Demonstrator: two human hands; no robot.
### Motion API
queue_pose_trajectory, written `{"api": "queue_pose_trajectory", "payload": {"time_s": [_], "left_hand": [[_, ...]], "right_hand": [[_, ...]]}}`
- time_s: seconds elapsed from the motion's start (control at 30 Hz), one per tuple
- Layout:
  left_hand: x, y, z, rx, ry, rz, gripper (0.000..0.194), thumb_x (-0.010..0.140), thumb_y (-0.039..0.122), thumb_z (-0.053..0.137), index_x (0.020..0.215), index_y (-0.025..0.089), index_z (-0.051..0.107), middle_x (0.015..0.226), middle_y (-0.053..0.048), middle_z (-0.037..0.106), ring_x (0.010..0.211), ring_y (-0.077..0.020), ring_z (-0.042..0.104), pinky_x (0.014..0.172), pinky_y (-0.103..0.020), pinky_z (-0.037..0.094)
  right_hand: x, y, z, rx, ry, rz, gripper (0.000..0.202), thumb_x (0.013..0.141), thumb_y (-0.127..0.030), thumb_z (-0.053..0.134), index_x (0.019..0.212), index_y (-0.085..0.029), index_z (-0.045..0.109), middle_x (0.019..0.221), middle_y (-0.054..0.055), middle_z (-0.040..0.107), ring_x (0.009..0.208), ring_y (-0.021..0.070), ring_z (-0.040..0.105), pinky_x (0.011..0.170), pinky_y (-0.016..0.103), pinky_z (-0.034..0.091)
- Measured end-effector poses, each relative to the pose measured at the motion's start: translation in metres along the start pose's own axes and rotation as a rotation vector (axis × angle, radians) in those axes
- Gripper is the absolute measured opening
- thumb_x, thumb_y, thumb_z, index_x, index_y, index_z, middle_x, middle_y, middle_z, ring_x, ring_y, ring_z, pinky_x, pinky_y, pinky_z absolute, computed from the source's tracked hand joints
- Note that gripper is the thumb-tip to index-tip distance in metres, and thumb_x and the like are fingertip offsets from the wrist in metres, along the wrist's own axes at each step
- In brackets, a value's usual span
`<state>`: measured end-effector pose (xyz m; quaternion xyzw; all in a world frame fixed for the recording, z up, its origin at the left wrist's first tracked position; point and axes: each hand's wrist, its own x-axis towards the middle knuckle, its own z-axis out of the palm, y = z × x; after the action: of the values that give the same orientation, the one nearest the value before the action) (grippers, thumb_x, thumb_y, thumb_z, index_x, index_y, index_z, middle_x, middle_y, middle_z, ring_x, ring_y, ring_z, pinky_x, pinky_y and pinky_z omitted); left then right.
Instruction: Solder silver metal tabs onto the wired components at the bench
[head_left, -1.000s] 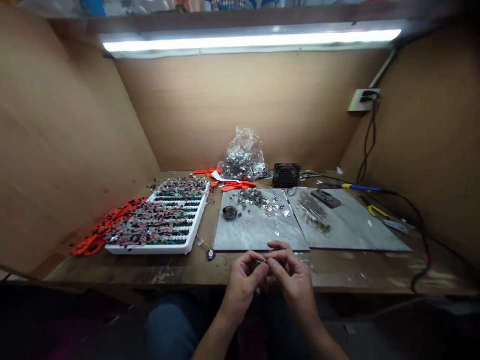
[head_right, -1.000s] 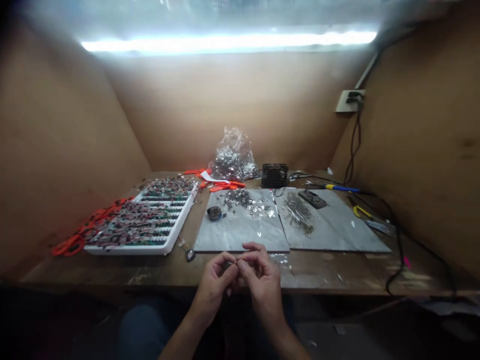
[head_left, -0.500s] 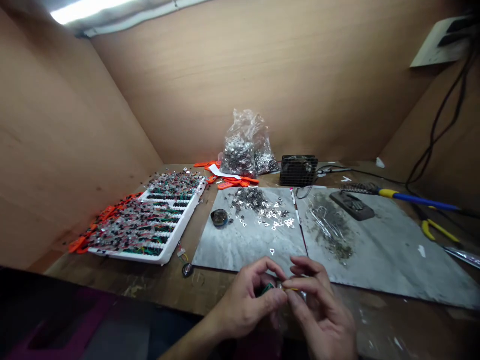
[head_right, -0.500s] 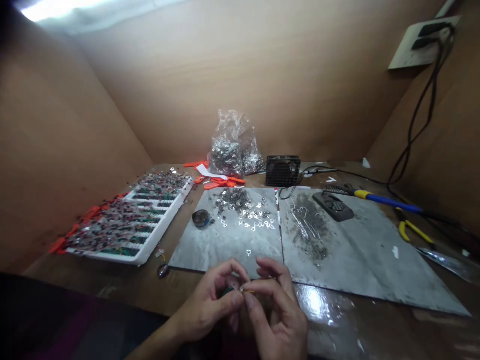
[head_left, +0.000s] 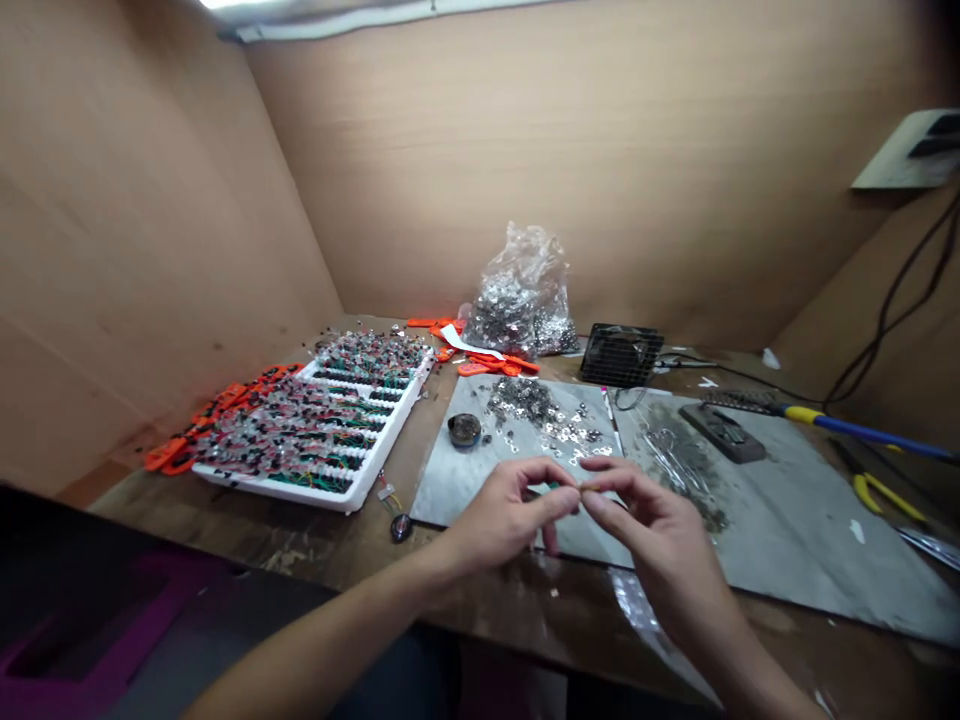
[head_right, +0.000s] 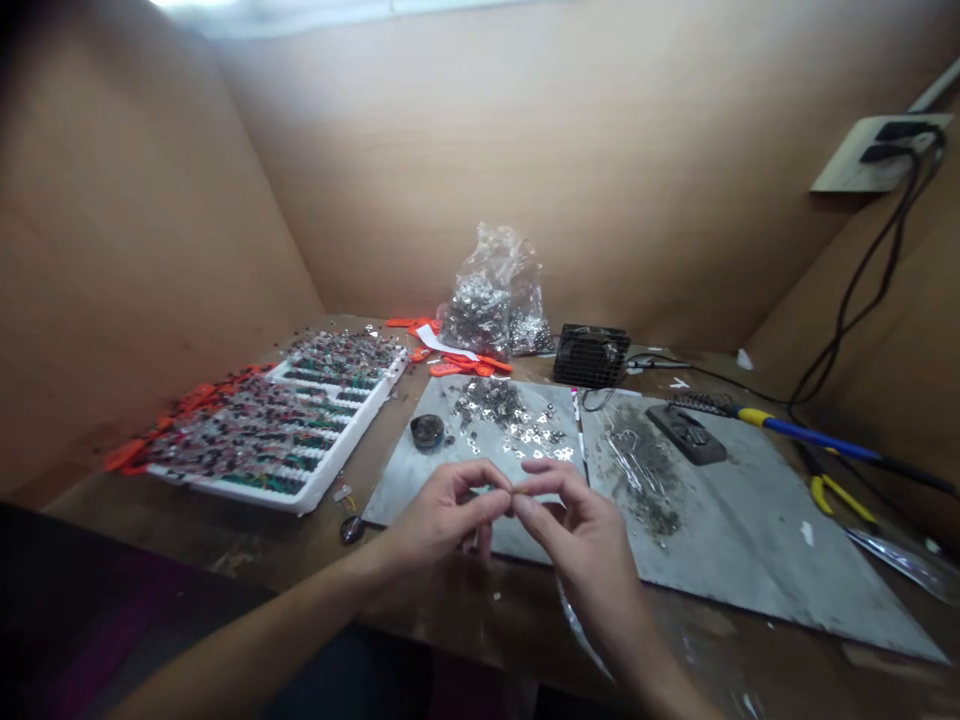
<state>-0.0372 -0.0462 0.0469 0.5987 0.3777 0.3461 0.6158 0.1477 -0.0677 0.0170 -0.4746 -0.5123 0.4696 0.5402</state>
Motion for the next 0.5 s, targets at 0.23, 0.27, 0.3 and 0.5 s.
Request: {"api": "queue_pose_trajectory", "payload": {"time_s": [0.23,0.27,0.3,0.5], "left_hand": [[0.008,0.024,-0.076,0.020,0.341,0.110,0.033,0.082,0.049,0.078,0.085,0.016,0.069,0.062,0.005,0.054,0.051,-0.0071,0.046,0.048,-0.019,0.030],[0.008,0.028,-0.085,0.029,0.393,0.153,0.032,0.082,0.047,0.078,0.086,0.016,0.070,0.064,0.004,0.055,0.053,-0.0073,0.047,0.049,-0.020,0.032],[0.008,0.032,-0.093,0.037,0.430,0.195,0.031,0.082,0.045,0.078,0.087,0.016,0.070,0.066,0.004,0.056,0.054,-0.0075,0.048,0.050,-0.020,0.033],[0.002,0.029,-0.116,0.128,0.487,0.245,0.028,0.088,0.042,0.074,0.094,0.015,0.073,0.063,0.005,0.055,0.051,-0.0075,0.045,0.049,-0.021,0.032]], "right_hand": [[0.074,0.009,0.045,-0.585,-0.143,-0.201,0.030,0.093,-0.047,0.062,0.102,-0.020,0.075,0.101,0.008,0.076,0.087,0.0218,0.067,0.080,0.036,0.053],[0.083,0.015,0.049,-0.663,-0.159,-0.213,0.025,0.091,-0.043,0.064,0.095,-0.021,0.075,0.096,0.008,0.075,0.086,0.0219,0.066,0.081,0.036,0.051],[0.091,0.021,0.053,-0.720,-0.173,-0.219,0.021,0.089,-0.040,0.067,0.089,-0.021,0.074,0.093,0.008,0.074,0.085,0.0222,0.065,0.081,0.036,0.048],[0.097,0.037,0.058,-0.949,-0.291,-0.242,0.012,0.091,-0.030,0.063,0.089,-0.022,0.072,0.093,0.006,0.073,0.083,0.0213,0.062,0.075,0.033,0.042]]}}
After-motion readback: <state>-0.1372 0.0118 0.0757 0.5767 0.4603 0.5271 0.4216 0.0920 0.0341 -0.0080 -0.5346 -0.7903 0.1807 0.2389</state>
